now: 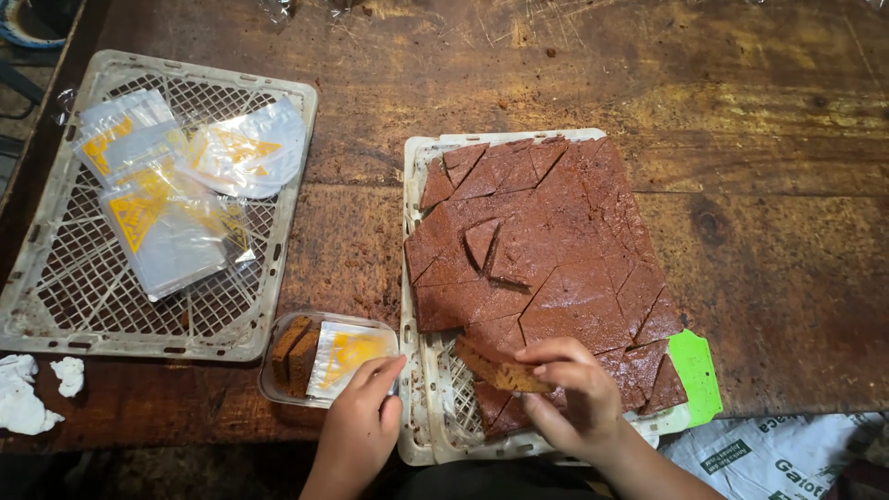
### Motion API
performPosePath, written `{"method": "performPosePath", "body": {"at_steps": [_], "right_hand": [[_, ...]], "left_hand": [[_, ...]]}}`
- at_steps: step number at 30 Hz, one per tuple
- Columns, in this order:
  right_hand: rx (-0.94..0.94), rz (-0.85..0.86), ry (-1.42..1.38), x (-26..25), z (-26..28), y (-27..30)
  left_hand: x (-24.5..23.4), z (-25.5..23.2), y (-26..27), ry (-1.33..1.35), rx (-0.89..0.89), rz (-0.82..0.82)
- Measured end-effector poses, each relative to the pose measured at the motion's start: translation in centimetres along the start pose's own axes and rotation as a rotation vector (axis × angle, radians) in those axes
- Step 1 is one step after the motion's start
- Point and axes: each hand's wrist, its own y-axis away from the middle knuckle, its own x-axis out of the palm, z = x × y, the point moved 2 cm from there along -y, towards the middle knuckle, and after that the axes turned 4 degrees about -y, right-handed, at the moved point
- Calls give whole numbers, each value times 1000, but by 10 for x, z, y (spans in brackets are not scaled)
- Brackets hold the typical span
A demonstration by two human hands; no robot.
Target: Manually packaging individual pieces of baked goods into plastic bags.
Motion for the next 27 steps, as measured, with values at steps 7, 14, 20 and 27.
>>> {"method": "performPosePath", "body": {"at_steps": [7,14,20,27], "right_hand": [[97,273,-119,22,24,-23],[156,420,56,32,22,-49],[313,115,-74,35,-17,-38],[324,99,-193,31,-17,-40]], "left_hand": [[0,-19,-8,-6,155,-185],[-14,-61,-11,-218,390,-379],[-31,-74,-15,195,265,-207],[-29,-65,-19,284,216,-149]]}}
